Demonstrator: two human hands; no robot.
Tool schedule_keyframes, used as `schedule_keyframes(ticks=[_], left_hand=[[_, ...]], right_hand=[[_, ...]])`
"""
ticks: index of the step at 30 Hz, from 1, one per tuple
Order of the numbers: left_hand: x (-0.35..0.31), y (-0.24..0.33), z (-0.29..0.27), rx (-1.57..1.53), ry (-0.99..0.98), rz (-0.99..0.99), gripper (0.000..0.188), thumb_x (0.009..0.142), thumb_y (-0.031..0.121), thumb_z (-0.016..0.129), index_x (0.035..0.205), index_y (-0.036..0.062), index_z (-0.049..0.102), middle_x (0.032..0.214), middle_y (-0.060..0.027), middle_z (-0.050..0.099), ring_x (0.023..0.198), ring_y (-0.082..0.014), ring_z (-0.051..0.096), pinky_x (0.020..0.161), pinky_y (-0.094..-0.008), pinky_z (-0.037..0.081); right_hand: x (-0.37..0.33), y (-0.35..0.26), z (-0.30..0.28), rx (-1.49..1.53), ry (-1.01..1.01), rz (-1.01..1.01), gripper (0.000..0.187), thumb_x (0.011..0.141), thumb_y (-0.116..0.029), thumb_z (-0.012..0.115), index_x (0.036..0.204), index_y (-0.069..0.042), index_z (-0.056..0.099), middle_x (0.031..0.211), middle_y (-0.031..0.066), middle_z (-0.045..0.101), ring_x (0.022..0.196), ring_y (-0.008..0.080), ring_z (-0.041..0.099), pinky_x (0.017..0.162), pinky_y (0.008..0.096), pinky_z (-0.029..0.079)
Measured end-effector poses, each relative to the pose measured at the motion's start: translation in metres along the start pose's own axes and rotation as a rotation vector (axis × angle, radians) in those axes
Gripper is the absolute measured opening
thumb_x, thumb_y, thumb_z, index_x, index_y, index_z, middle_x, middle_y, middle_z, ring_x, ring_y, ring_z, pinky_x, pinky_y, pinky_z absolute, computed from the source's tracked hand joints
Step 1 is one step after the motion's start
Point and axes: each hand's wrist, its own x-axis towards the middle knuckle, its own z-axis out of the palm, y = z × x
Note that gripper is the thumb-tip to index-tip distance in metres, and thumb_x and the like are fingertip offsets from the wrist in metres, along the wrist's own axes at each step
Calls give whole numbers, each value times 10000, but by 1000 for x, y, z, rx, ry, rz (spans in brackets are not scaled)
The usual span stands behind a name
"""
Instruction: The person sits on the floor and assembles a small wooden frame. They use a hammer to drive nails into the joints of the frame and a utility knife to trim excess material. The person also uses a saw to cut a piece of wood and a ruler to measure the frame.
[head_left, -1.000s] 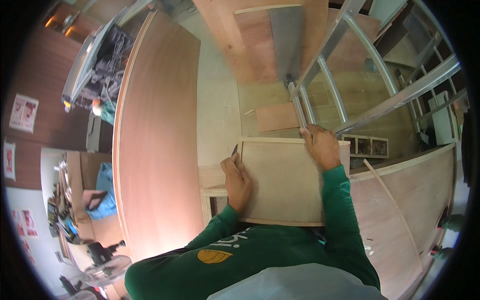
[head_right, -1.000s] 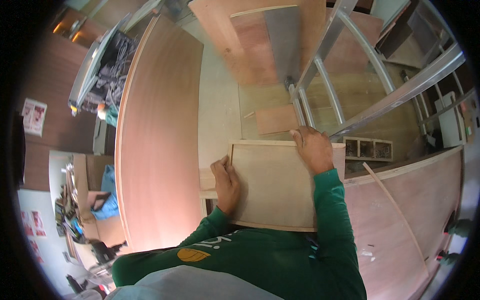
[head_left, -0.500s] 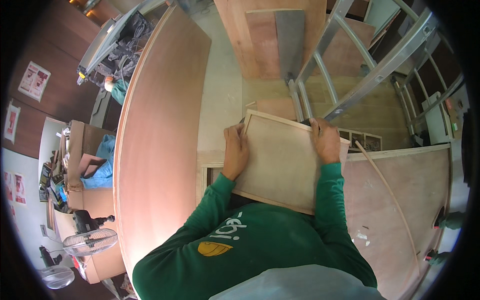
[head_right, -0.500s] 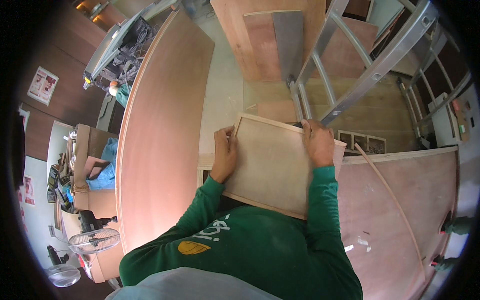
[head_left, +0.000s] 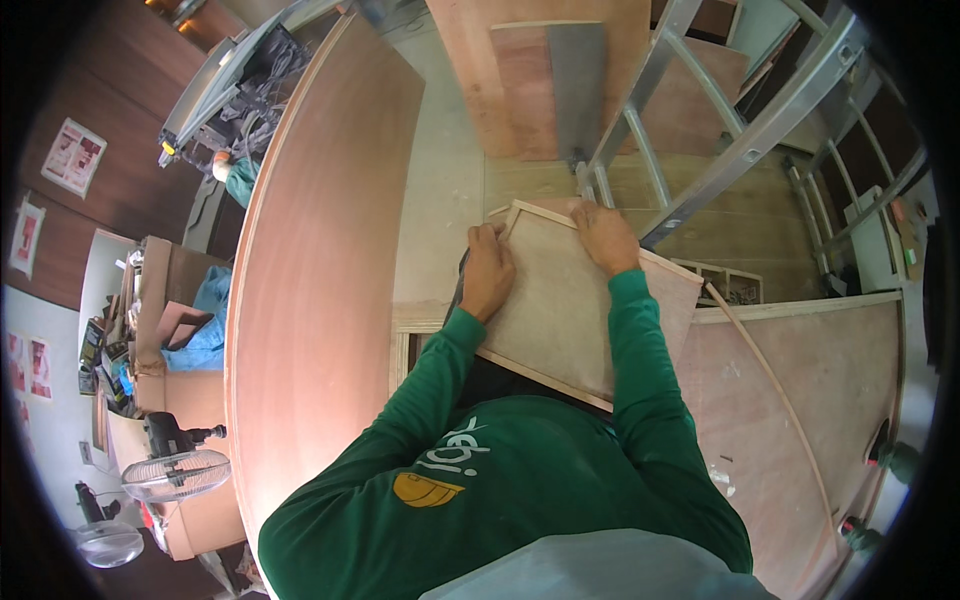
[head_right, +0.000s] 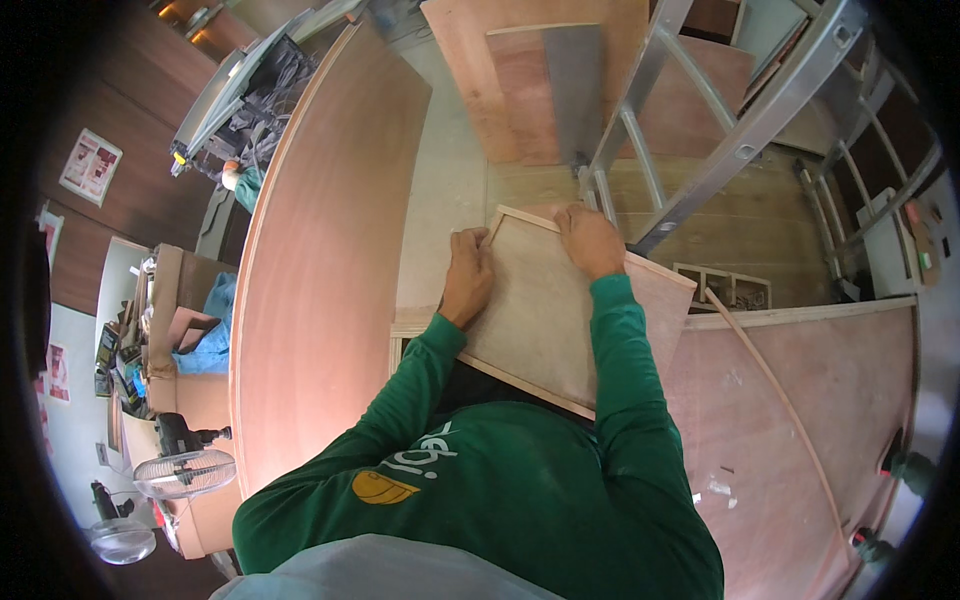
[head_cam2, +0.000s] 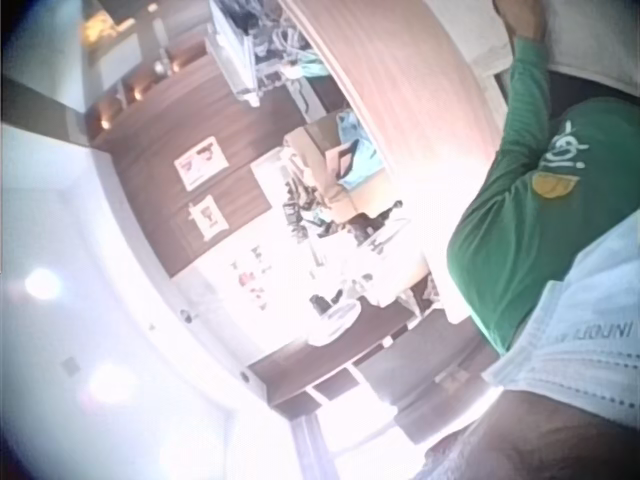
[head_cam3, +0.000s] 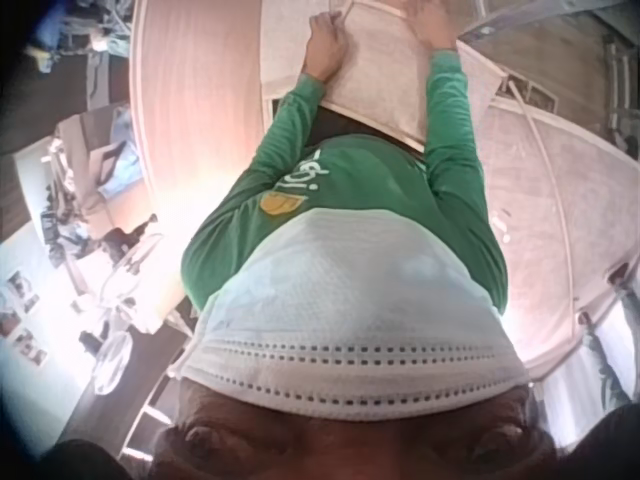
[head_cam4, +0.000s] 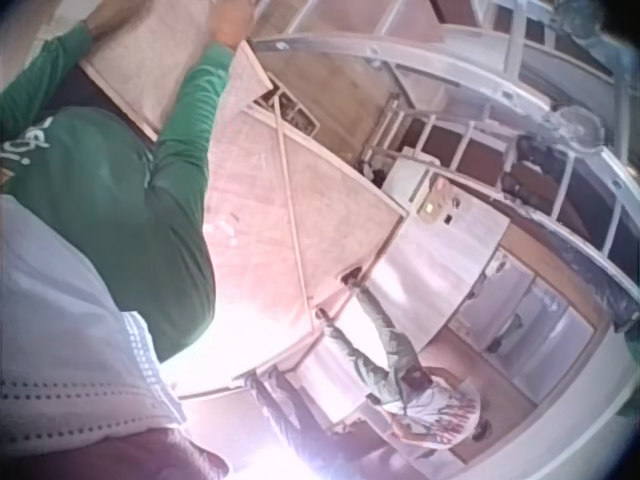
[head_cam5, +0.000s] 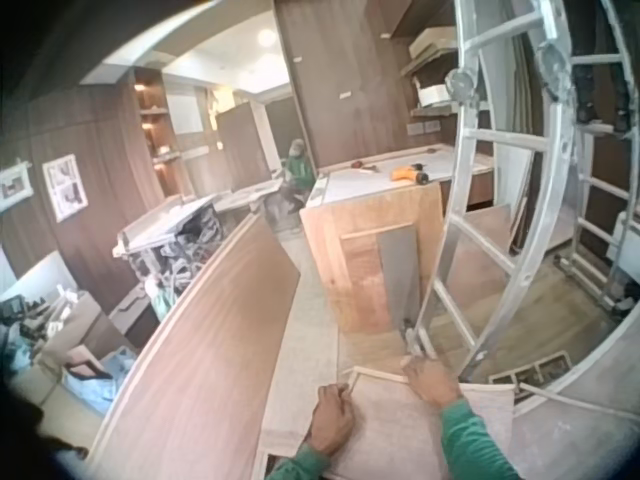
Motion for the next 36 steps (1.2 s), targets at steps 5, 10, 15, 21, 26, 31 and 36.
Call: schedule_keyframes(ticks=[5, 10, 15, 21, 26, 31, 36], left_hand=[[-2, 8, -4, 86, -27, 19, 312, 1006, 29, 532, 1315, -15, 525, 1262, -281, 516, 1071, -512, 619, 916, -545, 537], [-1, 17, -1, 143, -45, 21, 340, 984, 17, 540, 1321, -21, 519, 1258, -278, 511, 1032, -513, 626, 868, -554, 543], [3, 22, 4, 154, -50, 37, 315, 999, 15, 532, 1309, -42, 527, 1255, -289, 518, 1043, -518, 631, 895, -549, 544], [7, 20, 10, 143, -52, 45, 293, 1009, 11, 523, 1291, -65, 531, 1250, -295, 522, 1057, -516, 632, 913, -543, 543], [9, 26, 9, 173, -77, 12, 280, 1020, 8, 512, 1289, -68, 532, 1255, -292, 520, 1076, -514, 631, 923, -532, 544], [7, 23, 9, 146, -66, 21, 290, 1013, 7, 522, 1292, -68, 532, 1257, -292, 520, 1082, -518, 629, 932, -536, 540], [8, 20, 10, 153, -61, 37, 311, 990, -7, 530, 1296, -67, 531, 1266, -296, 520, 1090, -525, 625, 932, -544, 536]], right_hand=[[-10, -3, 2, -19, 4, -41, 530, 1116, -462, 456, 1059, -12, 729, 1021, 279, 751, 973, 490, 717, 892, 581, 554], [-12, -2, -4, -47, 0, -39, 504, 1116, -440, 471, 1028, -10, 718, 988, 269, 753, 931, 481, 720, 867, 574, 560], [-9, 7, -4, -36, 32, -54, 497, 1115, -436, 476, 1007, -15, 717, 971, 261, 753, 913, 474, 722, 842, 574, 564], [-6, 11, -2, -35, 33, -60, 499, 1115, -443, 479, 1007, -20, 720, 957, 254, 753, 907, 471, 724, 832, 573, 566], [-4, 12, 0, -25, 33, -31, 513, 1114, -464, 480, 1007, -25, 725, 954, 256, 749, 909, 483, 714, 830, 577, 562], [-5, 11, -2, 4, 29, -27, 506, 1104, -477, 503, 1015, -37, 736, 957, 278, 739, 924, 503, 696, 825, 588, 550], [-4, 12, -1, -5, 26, -45, 486, 1101, -464, 512, 1021, -39, 734, 959, 275, 737, 930, 497, 695, 824, 587, 546]])
